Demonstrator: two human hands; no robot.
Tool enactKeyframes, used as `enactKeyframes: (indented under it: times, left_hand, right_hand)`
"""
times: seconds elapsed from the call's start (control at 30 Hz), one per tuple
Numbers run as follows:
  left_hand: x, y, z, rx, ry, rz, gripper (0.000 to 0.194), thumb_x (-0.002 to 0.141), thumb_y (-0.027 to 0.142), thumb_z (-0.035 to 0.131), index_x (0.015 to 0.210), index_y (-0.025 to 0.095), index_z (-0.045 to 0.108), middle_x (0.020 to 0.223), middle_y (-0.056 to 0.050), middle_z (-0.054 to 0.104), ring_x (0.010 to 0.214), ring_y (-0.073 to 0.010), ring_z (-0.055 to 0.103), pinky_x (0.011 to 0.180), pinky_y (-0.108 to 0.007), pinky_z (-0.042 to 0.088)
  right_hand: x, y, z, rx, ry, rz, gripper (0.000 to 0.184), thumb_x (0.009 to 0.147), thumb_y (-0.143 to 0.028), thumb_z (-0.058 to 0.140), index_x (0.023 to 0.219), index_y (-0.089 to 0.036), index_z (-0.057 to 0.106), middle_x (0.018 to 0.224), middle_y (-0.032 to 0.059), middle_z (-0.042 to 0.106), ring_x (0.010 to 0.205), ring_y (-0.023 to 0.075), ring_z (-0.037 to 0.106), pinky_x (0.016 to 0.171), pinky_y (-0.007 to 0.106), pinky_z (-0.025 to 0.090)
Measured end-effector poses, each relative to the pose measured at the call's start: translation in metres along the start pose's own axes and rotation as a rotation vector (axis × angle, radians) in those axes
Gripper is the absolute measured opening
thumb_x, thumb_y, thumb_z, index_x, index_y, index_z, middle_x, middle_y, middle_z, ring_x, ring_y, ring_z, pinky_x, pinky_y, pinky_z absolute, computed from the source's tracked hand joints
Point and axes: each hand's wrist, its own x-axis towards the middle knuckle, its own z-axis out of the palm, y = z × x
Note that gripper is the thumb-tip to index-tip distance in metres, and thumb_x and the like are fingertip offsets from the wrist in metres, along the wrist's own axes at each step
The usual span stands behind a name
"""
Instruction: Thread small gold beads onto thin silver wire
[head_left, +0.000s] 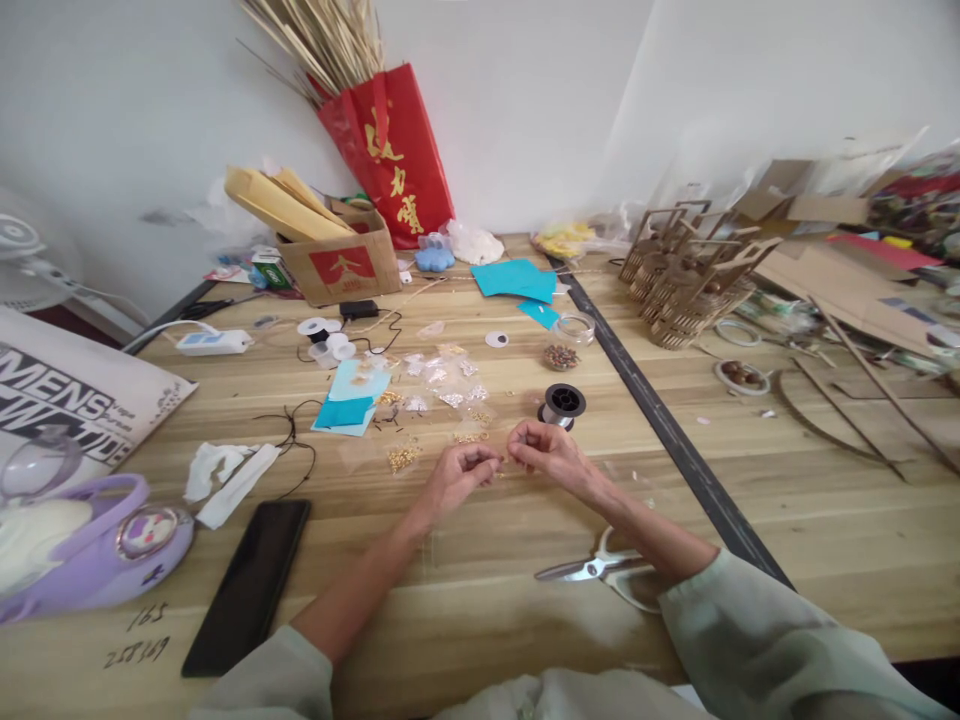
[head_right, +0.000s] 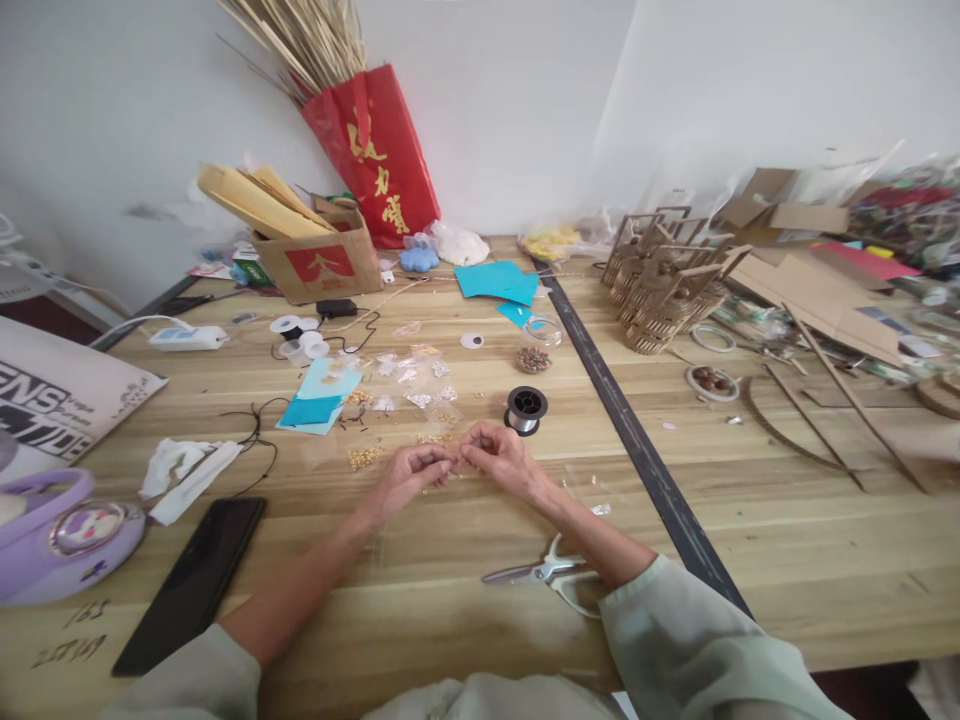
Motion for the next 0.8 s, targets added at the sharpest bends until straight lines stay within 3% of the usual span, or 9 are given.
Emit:
enactKeyframes:
  times: [0.2, 0.3, 0.47, 0.6, 0.8]
  left_hand:
    - [0.001, 0.000, 0.001, -0.052, 0.064, -0.016, 0.028, 0.069, 0.039, 0.071, 0.069, 0.012, 0.064, 0.064, -0.004, 0.064, 0.058, -0.0109, 0.055, 0.058, -0.023, 0.045]
    - [0.000, 0.003, 0.001, -0.075, 0.104, -0.024, 0.028, 0.069, 0.039, 0.071, 0.069, 0.012, 0.063, 0.062, -0.003, 0.064, 0.057, -0.0111, 0.056, 0.058, -0.023, 0.045]
    - [-0.002, 0.005, 0.000, -0.082, 0.145, -0.027, 0.026, 0.072, 0.038, 0.069, 0.068, 0.013, 0.062, 0.063, -0.003, 0.064, 0.059, -0.0119, 0.057, 0.059, -0.023, 0.046]
    - [-0.002, 0.002, 0.000, -0.091, 0.160, -0.029, 0.024, 0.073, 0.036, 0.067, 0.070, 0.013, 0.061, 0.066, -0.003, 0.065, 0.061, -0.0123, 0.059, 0.061, -0.024, 0.047]
    - [-0.003, 0.001, -0.001, -0.109, 0.167, -0.025, 0.023, 0.074, 0.035, 0.066, 0.071, 0.013, 0.060, 0.068, -0.004, 0.066, 0.063, -0.0132, 0.060, 0.064, -0.025, 0.048]
  right_hand:
    - [0.003, 0.001, 0.001, 0.077, 0.044, 0.051, 0.030, 0.075, -0.044, 0.063, 0.074, -0.015, 0.055, 0.061, -0.0020, 0.055, 0.053, 0.0084, 0.048, 0.051, 0.021, 0.041]
    - [0.003, 0.008, 0.000, 0.032, 0.030, 0.041, 0.028, 0.079, -0.043, 0.059, 0.084, -0.015, 0.057, 0.065, -0.0009, 0.057, 0.055, 0.0089, 0.049, 0.051, 0.021, 0.040]
    - [-0.003, 0.018, -0.005, -0.375, -0.035, -0.049, 0.014, 0.081, -0.027, 0.057, 0.090, -0.015, 0.058, 0.080, 0.0025, 0.059, 0.065, 0.0108, 0.052, 0.057, 0.022, 0.040]
    - [-0.009, 0.016, -0.005, -0.698, -0.087, -0.033, 0.011, 0.079, -0.021, 0.057, 0.089, -0.018, 0.059, 0.085, 0.0026, 0.057, 0.067, 0.0118, 0.052, 0.061, 0.023, 0.037]
    - [-0.008, 0.017, 0.002, -0.826, -0.151, -0.028, 0.010, 0.081, -0.014, 0.049, 0.083, -0.018, 0.059, 0.085, 0.0020, 0.055, 0.065, 0.0109, 0.051, 0.060, 0.023, 0.034]
